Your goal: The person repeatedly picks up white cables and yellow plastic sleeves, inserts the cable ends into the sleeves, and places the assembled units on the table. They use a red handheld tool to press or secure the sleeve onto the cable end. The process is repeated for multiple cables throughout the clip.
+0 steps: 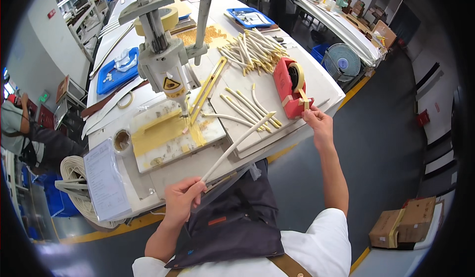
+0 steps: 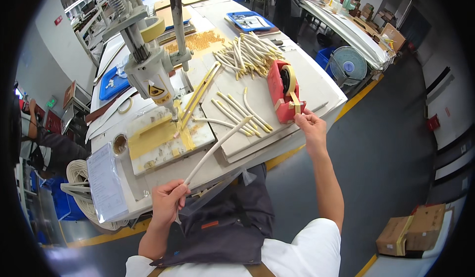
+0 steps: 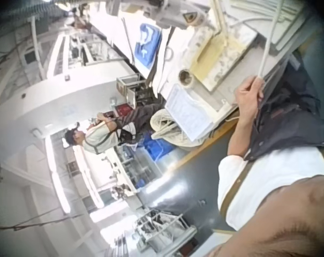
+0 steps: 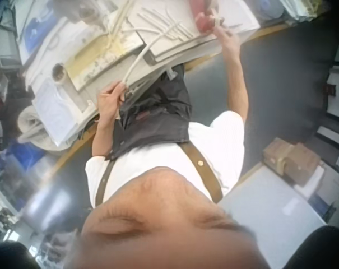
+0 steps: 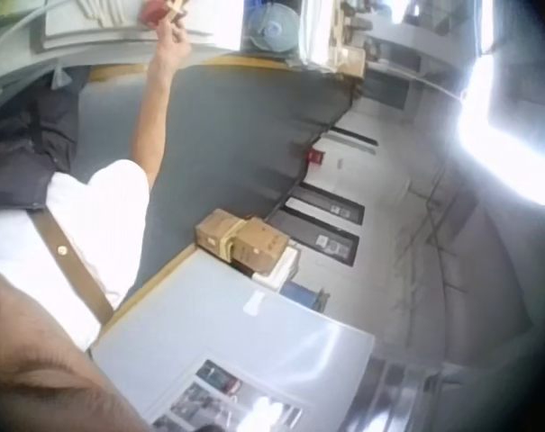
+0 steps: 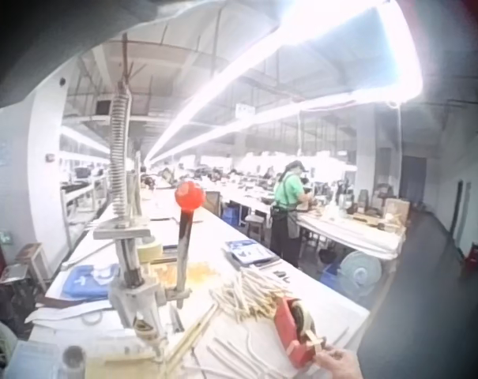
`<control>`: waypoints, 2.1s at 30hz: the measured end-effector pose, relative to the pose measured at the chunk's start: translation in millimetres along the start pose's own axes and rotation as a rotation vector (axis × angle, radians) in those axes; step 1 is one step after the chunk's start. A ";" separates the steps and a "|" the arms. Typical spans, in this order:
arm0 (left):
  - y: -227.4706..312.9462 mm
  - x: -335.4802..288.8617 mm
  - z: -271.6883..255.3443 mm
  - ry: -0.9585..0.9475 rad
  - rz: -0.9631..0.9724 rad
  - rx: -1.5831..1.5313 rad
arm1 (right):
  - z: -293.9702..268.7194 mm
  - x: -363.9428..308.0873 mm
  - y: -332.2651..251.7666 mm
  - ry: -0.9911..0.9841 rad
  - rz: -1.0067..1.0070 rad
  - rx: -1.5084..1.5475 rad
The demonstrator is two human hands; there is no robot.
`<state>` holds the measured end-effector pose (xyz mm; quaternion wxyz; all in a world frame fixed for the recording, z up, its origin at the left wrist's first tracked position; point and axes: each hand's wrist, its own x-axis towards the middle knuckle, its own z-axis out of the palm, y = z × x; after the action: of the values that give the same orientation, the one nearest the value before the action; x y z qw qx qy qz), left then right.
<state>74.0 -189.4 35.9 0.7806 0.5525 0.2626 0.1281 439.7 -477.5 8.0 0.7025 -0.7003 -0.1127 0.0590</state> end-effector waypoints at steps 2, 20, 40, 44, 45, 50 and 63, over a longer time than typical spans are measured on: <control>0.3 2.9 4.4 -0.002 0.007 -0.024 | -12.1 8.9 5.6 -0.018 -0.060 -0.187; -0.3 -1.4 32.3 -0.060 0.262 0.224 | 158.4 -156.0 -86.6 -0.786 -0.193 -0.288; -8.9 -2.9 32.0 0.027 0.729 0.488 | 161.2 -164.1 -82.9 -0.750 -0.017 -0.292; -3.3 -5.7 32.0 -0.019 0.625 0.424 | 161.2 -159.5 -90.5 -0.778 -0.022 -0.322; -2.5 -5.9 31.9 -0.052 0.575 0.348 | 160.5 -157.0 -91.7 -0.792 -0.041 -0.336; 3.0 -0.8 29.5 -0.256 0.127 0.025 | 152.0 -152.5 -96.1 -0.895 -0.245 -0.429; -6.1 -6.2 44.1 0.054 1.174 0.743 | 155.0 -145.3 -113.8 -0.788 -0.723 -0.571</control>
<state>92.6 -229.7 42.9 0.3345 0.8304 -0.0339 0.4443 253.2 -363.5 109.5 0.3679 -0.7038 -0.6065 0.0387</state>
